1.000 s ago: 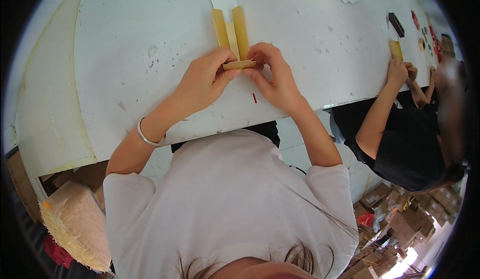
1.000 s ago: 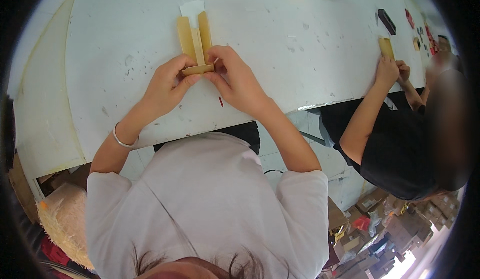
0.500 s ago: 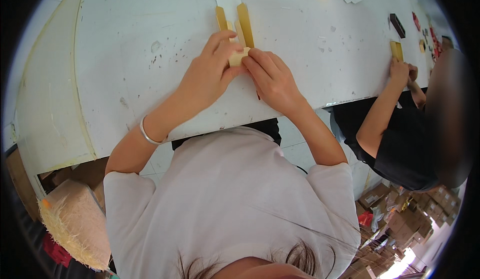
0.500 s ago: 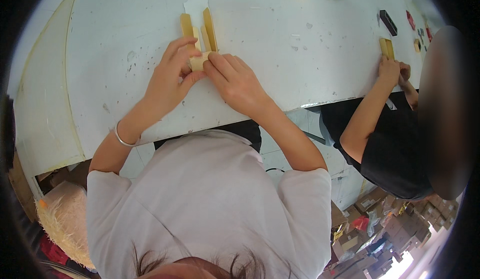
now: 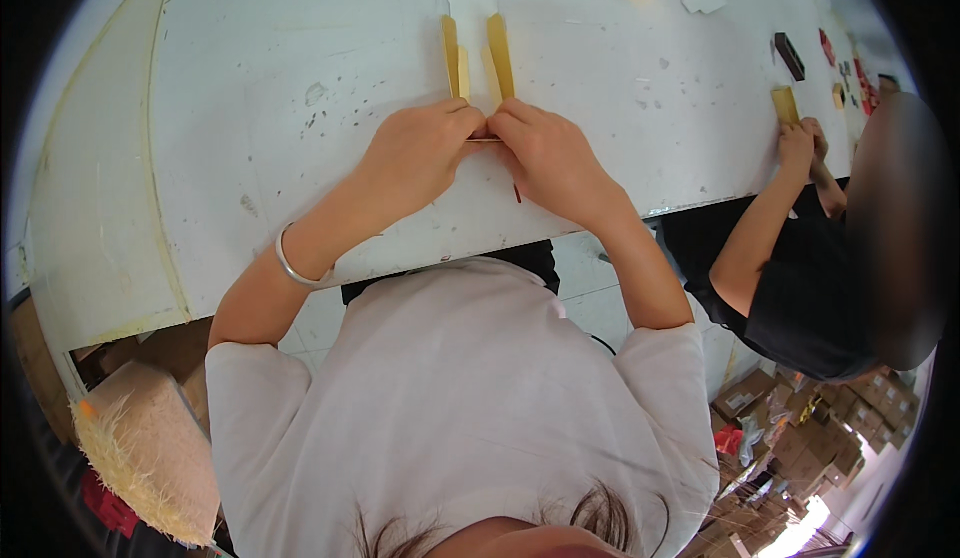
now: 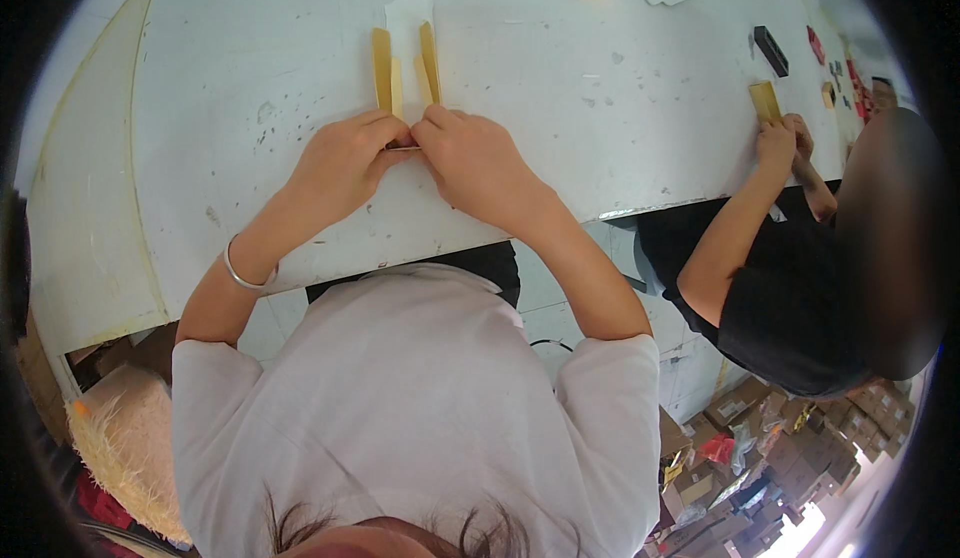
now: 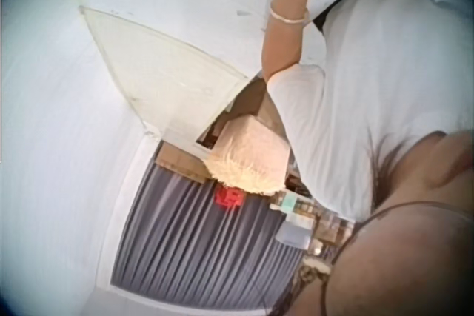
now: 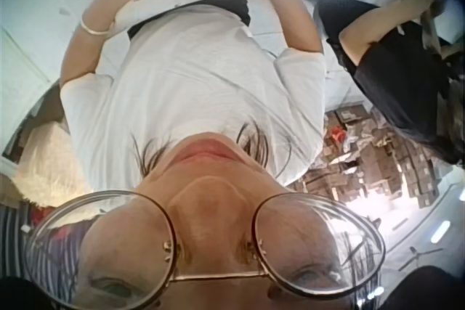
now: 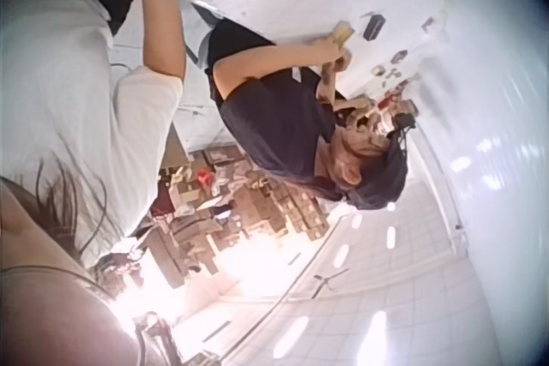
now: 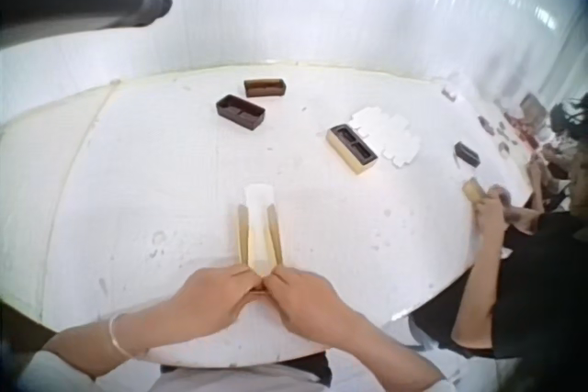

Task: The person folds flat cardboard pieces into small rectangular boxes and inserts a dark rectangular object into each one. The person repeats this process multiple times, placing the finished boxes on the table.

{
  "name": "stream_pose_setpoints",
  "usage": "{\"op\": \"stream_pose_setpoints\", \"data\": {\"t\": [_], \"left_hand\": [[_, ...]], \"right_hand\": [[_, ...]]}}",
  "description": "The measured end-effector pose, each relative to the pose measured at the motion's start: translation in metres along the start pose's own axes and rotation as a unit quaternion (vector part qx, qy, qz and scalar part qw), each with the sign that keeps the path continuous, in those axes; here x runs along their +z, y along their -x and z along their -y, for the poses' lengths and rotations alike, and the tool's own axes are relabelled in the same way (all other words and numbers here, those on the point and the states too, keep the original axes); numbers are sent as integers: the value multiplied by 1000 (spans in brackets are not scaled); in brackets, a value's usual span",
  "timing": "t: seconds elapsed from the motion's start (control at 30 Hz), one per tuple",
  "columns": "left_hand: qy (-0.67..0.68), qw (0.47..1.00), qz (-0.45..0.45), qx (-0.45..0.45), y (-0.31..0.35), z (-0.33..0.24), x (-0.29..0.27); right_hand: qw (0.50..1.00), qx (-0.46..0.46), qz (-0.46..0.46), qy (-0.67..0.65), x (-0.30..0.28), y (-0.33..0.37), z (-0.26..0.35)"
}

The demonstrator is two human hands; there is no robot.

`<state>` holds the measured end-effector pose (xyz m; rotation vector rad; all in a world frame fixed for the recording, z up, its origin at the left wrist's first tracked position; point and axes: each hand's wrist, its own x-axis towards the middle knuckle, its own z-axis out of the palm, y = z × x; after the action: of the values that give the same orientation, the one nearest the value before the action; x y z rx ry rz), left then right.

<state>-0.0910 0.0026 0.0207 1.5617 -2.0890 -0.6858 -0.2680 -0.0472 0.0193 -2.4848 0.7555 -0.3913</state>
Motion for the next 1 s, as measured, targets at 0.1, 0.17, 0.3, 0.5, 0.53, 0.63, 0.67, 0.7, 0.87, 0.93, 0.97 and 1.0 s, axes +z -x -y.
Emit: {"op": "stream_pose_setpoints", "data": {"t": [0.1, 0.17, 0.3, 0.5, 0.53, 0.63, 0.67, 0.7, 0.87, 0.93, 0.97, 1.0], "left_hand": [[-5, 1000, 23, 20, 3, 0, -11], [-44, 996, 23, 71, 8, 4, -15], [-133, 981, -8, 143, 9, 8, -14], [-183, 963, 69, 188, -4, 22, -24], [-186, 958, 99, 194, -8, 23, -29], [-236, 931, 96, 261, -16, 25, -41], [-258, 917, 79, 293, -19, 24, -44], [-278, 918, 50, 280, -20, 17, -50], [-218, 966, -10, 138, 3, -19, -36], [-143, 983, -8, 119, 8, -15, -20], [-118, 986, -4, 119, 10, -12, -13], [-91, 988, 0, 121, 12, -10, -10]], "right_hand": [[999, -22, -33, -31, -17, 1, 0], [995, -51, -82, 15, -30, 3, -6], [984, -60, -110, 129, -35, 3, -40], [980, -29, -79, 182, -22, 15, -40], [980, -24, -68, 187, -22, 18, -37], [984, -43, -39, 171, -24, 24, -29], [984, -40, -47, 167, -22, 27, -27], [985, -35, -55, 162, -16, 30, -26], [990, 67, -118, -40, 3, 31, 20], [988, 38, -127, -83, -9, 30, 27], [986, 13, -150, -74, -17, 32, 20], [983, -12, -174, -62, -25, 33, 14]]}}
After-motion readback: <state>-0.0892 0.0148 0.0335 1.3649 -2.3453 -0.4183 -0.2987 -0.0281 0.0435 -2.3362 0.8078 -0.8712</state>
